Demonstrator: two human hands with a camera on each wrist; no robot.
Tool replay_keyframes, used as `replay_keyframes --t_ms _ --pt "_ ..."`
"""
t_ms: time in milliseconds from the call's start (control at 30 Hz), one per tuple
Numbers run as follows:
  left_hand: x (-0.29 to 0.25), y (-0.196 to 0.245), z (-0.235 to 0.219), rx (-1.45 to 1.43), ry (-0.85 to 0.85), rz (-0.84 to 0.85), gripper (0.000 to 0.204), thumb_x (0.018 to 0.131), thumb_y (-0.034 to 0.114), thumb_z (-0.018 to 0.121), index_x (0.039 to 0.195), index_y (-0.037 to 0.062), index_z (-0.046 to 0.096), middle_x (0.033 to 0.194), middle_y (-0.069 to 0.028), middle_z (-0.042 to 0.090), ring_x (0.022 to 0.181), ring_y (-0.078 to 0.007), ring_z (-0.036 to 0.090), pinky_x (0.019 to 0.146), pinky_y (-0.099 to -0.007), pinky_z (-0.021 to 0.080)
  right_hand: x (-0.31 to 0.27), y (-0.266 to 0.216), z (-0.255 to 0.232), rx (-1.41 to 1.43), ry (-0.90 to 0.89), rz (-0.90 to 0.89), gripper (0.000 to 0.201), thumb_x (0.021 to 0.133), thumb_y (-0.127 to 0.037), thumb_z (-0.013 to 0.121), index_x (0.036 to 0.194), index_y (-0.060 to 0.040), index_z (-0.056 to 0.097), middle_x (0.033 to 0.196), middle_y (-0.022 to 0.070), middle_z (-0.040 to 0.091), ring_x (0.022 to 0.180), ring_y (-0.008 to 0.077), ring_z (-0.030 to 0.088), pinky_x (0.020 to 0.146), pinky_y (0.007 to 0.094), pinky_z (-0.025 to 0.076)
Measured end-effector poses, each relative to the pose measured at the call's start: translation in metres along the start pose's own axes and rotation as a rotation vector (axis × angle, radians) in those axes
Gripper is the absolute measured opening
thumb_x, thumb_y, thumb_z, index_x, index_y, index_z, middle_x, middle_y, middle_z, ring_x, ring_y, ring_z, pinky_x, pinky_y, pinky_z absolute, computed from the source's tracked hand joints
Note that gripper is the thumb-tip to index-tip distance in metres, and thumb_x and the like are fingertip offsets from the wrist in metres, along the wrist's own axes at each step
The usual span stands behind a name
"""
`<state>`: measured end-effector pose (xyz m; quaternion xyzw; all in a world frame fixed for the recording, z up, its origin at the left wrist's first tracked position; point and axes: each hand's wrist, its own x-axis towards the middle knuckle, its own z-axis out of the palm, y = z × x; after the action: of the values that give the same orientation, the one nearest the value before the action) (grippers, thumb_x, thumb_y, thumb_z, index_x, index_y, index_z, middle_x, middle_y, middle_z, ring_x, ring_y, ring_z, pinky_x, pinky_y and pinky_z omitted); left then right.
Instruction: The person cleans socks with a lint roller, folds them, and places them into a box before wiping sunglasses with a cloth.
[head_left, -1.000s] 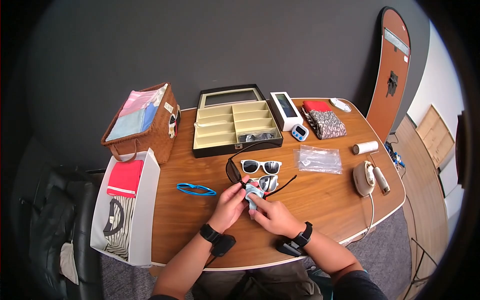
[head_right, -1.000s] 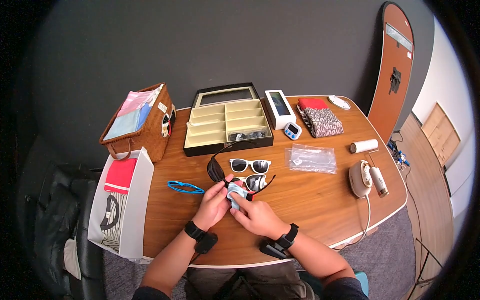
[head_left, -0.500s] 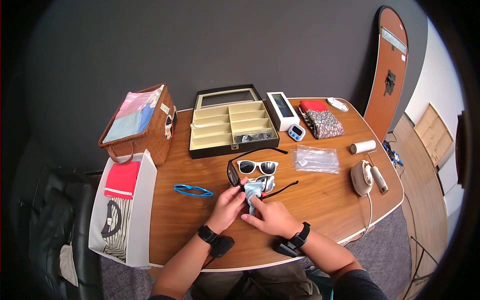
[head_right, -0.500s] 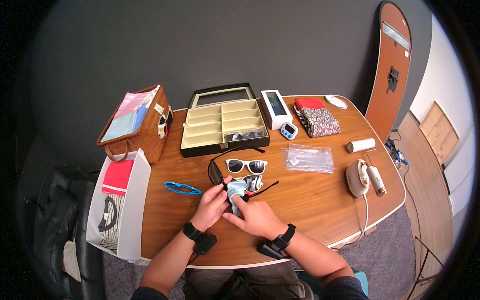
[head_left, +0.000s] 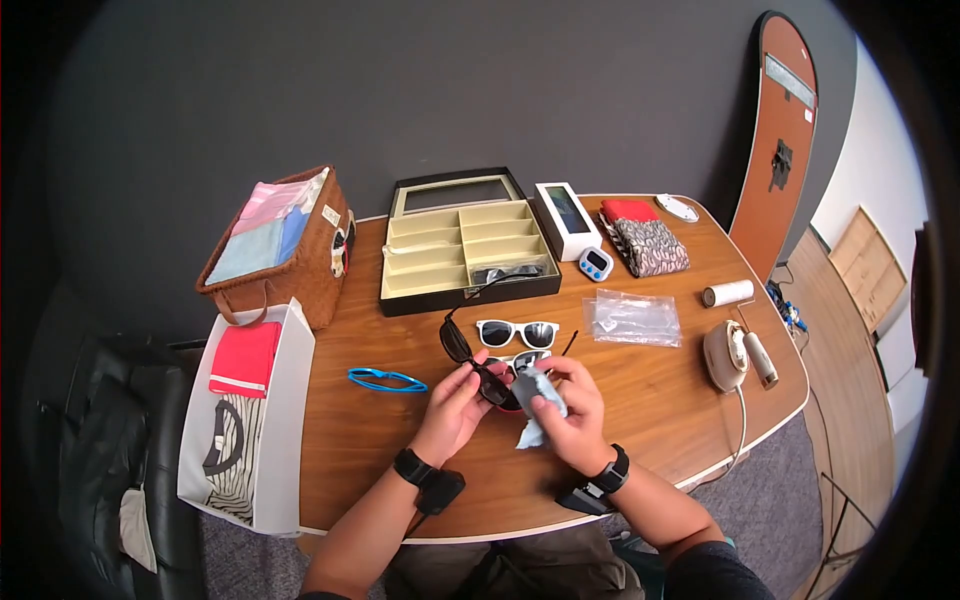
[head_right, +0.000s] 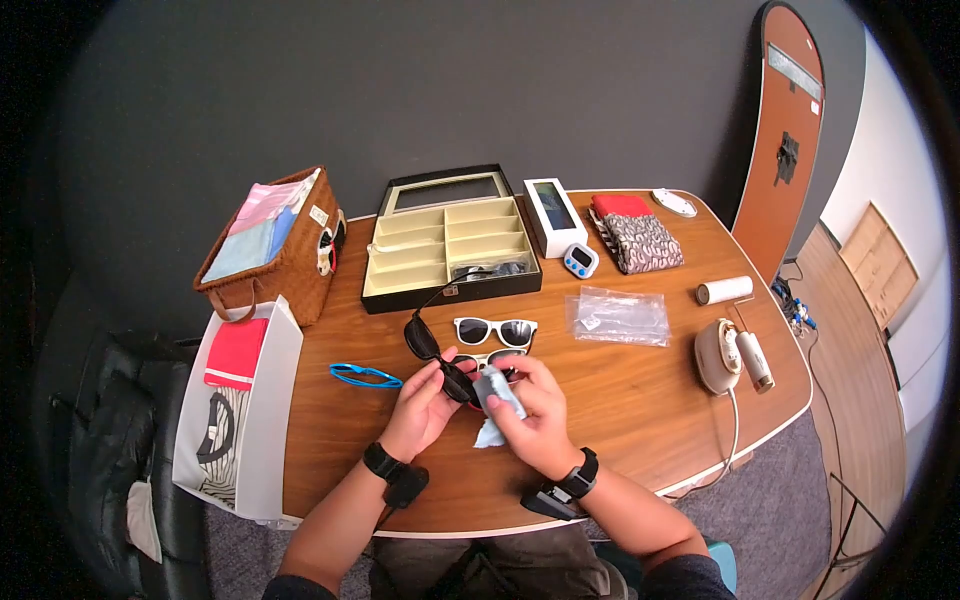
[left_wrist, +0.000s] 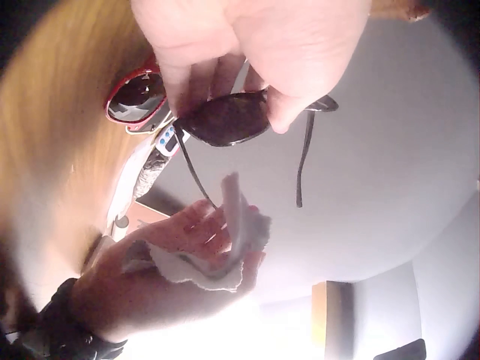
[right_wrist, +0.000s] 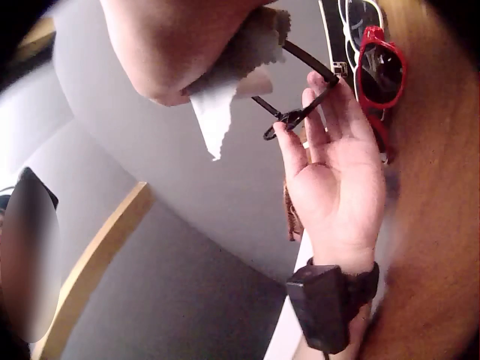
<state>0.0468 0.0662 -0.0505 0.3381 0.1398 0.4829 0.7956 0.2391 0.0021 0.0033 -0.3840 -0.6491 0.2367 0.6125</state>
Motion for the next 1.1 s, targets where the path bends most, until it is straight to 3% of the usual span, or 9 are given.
replay_keyframes --t_ms 33,133,233,367,467,600,767,1033,1100 --pt "0.000 0.000 0.000 -0.001 -0.001 0.001 0.049 0.108 0.015 0.045 0.154 0.0017 0.034 0.141 -0.0189 0.056 0.129 -0.0296 0.056 0.110 -0.0468 0.045 0.006 -0.006 0.003 -0.057 0.078 -0.103 0.037 0.087 -0.006 0.072 0.064 -0.0014 0.043 0.120 0.0192 0.063 0.094 0.0245 0.059 0.088 0.0350 0.048" --pt "-0.001 -0.002 0.004 0.027 0.020 0.015 0.050 0.108 0.019 0.047 0.153 0.0013 0.036 0.141 -0.0207 0.055 0.129 -0.0327 0.056 0.111 -0.0489 0.043 0.005 -0.004 0.001 -0.004 0.055 -0.180 0.032 0.087 -0.005 0.071 0.066 -0.0008 0.047 0.100 0.0152 0.067 0.085 0.0216 0.058 0.078 0.0337 0.048" --pt "-0.002 0.000 0.004 0.024 0.018 0.004 0.050 0.108 0.018 0.047 0.153 0.0002 0.036 0.140 -0.0205 0.056 0.130 -0.0329 0.055 0.111 -0.0487 0.043 -0.003 -0.009 0.002 -0.105 0.006 0.068 0.018 0.087 -0.002 0.070 0.075 0.0010 0.057 0.083 0.0110 0.063 0.076 0.0205 0.057 0.066 0.0341 0.046" --pt "0.000 -0.001 0.005 0.037 0.004 0.022 0.049 0.107 0.015 0.047 0.152 -0.0014 0.036 0.141 -0.0207 0.055 0.130 -0.0322 0.055 0.112 -0.0475 0.042 -0.006 0.003 0.013 -0.396 -0.105 -0.008 0.013 0.089 -0.002 0.067 0.102 -0.0012 0.065 0.083 0.0177 0.064 0.070 0.0357 0.062 0.062 0.0403 0.049" --pt "-0.004 0.002 0.010 0.081 0.018 -0.002 0.048 0.107 0.012 0.047 0.152 -0.0020 0.036 0.143 -0.0210 0.053 0.131 -0.0314 0.054 0.113 -0.0469 0.042 -0.008 -0.003 0.017 -0.444 -0.407 0.189 0.037 0.093 -0.012 0.058 0.129 -0.0034 0.056 0.084 0.0230 0.066 0.080 0.0430 0.066 0.069 0.0505 0.053" --pt "-0.004 0.001 0.010 0.173 0.035 -0.027 0.047 0.107 0.010 0.046 0.151 -0.0026 0.037 0.144 -0.0211 0.052 0.132 -0.0311 0.054 0.114 -0.0460 0.041 -0.007 -0.009 0.018 -0.551 -0.507 0.260 0.043 0.091 -0.013 0.061 0.132 -0.0046 0.053 0.077 0.0221 0.066 0.073 0.0429 0.066 0.065 0.0505 0.053" --pt "-0.004 -0.002 0.006 0.134 -0.005 -0.060 0.046 0.107 0.011 0.046 0.151 -0.0024 0.038 0.144 -0.0210 0.052 0.132 -0.0314 0.054 0.114 -0.0461 0.041 -0.007 0.000 0.013 -0.665 -0.473 0.013 0.040 0.088 -0.016 0.065 0.125 -0.0027 0.055 0.070 0.0203 0.066 0.063 0.0394 0.066 0.057 0.0497 0.052" --pt "-0.004 -0.003 0.003 0.116 -0.025 -0.099 0.047 0.107 0.010 0.046 0.151 -0.0027 0.037 0.144 -0.0206 0.053 0.132 -0.0298 0.054 0.113 -0.0448 0.041 -0.009 -0.004 0.011 -0.780 -0.521 -0.017 0.042 0.086 -0.017 0.067 0.125 -0.0027 0.056 0.065 0.0169 0.065 0.057 0.0363 0.065 0.052 0.0468 0.052" --pt "-0.004 -0.004 0.001 0.308 -0.015 -0.017 0.048 0.106 0.007 0.048 0.151 -0.0024 0.038 0.143 -0.0192 0.054 0.132 -0.0293 0.054 0.113 -0.0441 0.041 -0.009 -0.005 0.012 -0.809 -0.532 -0.010 0.043 0.086 -0.018 0.067 0.125 -0.0028 0.056 0.065 0.0166 0.065 0.057 0.0356 0.065 0.052 0.0462 0.052"
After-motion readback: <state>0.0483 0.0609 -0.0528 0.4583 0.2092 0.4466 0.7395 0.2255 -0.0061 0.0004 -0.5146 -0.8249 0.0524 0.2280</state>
